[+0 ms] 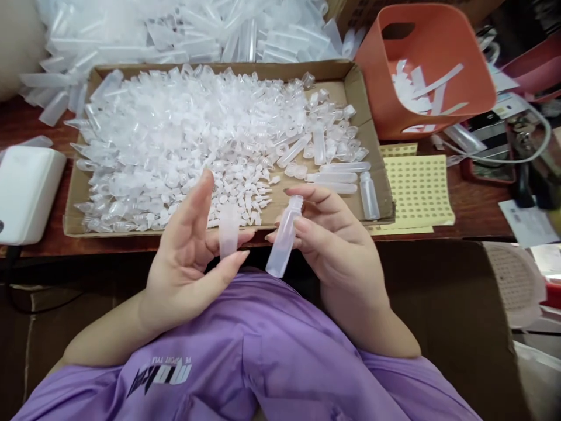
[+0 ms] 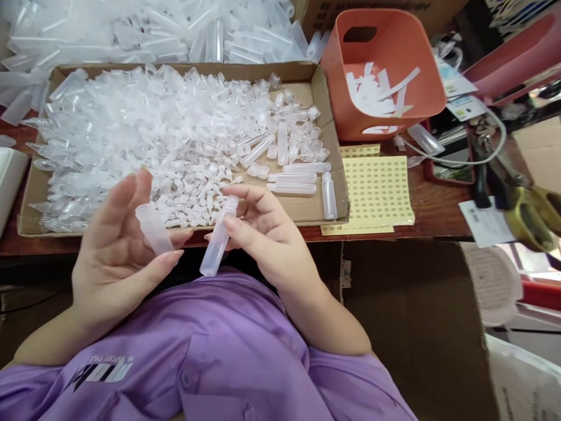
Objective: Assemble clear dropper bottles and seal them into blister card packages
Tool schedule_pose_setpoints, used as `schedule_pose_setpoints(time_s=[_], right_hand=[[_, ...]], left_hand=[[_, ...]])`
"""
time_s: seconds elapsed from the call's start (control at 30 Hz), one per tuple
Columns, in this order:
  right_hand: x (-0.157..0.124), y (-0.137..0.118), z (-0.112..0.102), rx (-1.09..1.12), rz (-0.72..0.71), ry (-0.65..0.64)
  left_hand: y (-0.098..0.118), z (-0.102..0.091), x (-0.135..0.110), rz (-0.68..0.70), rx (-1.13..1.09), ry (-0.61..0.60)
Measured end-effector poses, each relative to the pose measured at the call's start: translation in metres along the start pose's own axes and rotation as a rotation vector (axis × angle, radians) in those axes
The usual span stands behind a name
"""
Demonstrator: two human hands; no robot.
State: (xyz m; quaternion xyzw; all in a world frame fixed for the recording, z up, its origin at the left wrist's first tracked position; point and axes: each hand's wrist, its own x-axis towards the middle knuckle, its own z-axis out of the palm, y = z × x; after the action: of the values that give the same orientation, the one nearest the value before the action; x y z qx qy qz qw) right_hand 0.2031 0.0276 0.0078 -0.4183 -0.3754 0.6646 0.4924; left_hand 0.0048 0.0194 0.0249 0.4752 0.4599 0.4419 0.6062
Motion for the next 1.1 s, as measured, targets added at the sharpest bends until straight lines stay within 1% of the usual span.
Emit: schedule_pose_setpoints(time_s=[0.03, 0.1, 0.13, 0.17, 0.3, 0.37, 0.43, 0.5, 0.57, 0.6, 0.63, 0.67, 0.73, 0.77, 0.83, 0.9, 0.93, 1.0, 1.1], right_hand=[[-0.005, 0.003, 0.003, -0.045, -0.031, 0.01], [-0.014, 0.007, 0.007, -0.14, -0.093, -0.002], [-0.018, 0.01, 0.008, -0.184, -0.122, -0.04], [-0.02, 0.012, 0.008, -0.23, -0.155, -0.098], [-0.019, 0.019, 0.005, -0.498, -0.315, -0.306], [-0.016, 0.022, 0.005, -0.599, -0.33, -0.358], [-0.015, 0.024, 0.007, -0.655, -0.273, -0.346], [-0.015, 0.023, 0.009, -0.708, -0.202, -0.324], [-0.014, 0.019, 0.009, -0.771, -0.174, -0.351], [-0.011, 0.015, 0.008, -0.807, -0.195, -0.345], [-0.007, 0.011, 0.005, -0.858, -0.243, -0.306], [-0.001, 0.005, 0.0, -0.929, -0.303, -0.24], [0.015, -0.007, -0.009, -1.133, -0.397, -0.107], [0.025, -0.014, -0.014, -1.265, -0.395, -0.111], [0.044, -0.025, -0.021, -1.476, -0.305, -0.248], [0.059, -0.03, -0.024, -1.601, -0.231, -0.403], [0.064, -0.03, -0.024, -1.639, -0.213, -0.46], [0.071, -0.027, -0.023, -1.687, -0.207, -0.525], [0.072, -0.019, -0.024, -1.704, -0.245, -0.52]], left_hand=[[0.001, -0.002, -0.003, -0.12, -0.077, -0.012], [0.0, -0.007, -0.008, -0.364, -0.228, -0.085], [-0.001, -0.01, -0.01, -0.455, -0.3, -0.124], [-0.004, -0.013, -0.012, -0.512, -0.37, -0.156], [-0.023, -0.019, -0.02, -0.556, -0.578, -0.209], [-0.031, -0.02, -0.022, -0.608, -0.621, -0.236], [-0.035, -0.02, -0.023, -0.662, -0.614, -0.266], [-0.036, -0.02, -0.022, -0.711, -0.588, -0.322], [-0.036, -0.021, -0.019, -0.755, -0.582, -0.374], [-0.036, -0.021, -0.018, -0.77, -0.596, -0.386], [-0.036, -0.021, -0.017, -0.778, -0.62, -0.385], [-0.035, -0.021, -0.015, -0.786, -0.648, -0.374], [-0.035, -0.021, -0.013, -0.824, -0.706, -0.34], [-0.035, -0.02, -0.012, -0.854, -0.728, -0.327], [-0.035, -0.02, -0.011, -0.905, -0.756, -0.318], [-0.035, -0.02, -0.011, -0.926, -0.776, -0.315], [-0.036, -0.02, -0.011, -0.929, -0.788, -0.308], [-0.038, -0.02, -0.013, -0.922, -0.817, -0.288], [-0.041, -0.021, -0.014, -0.909, -0.847, -0.273]])
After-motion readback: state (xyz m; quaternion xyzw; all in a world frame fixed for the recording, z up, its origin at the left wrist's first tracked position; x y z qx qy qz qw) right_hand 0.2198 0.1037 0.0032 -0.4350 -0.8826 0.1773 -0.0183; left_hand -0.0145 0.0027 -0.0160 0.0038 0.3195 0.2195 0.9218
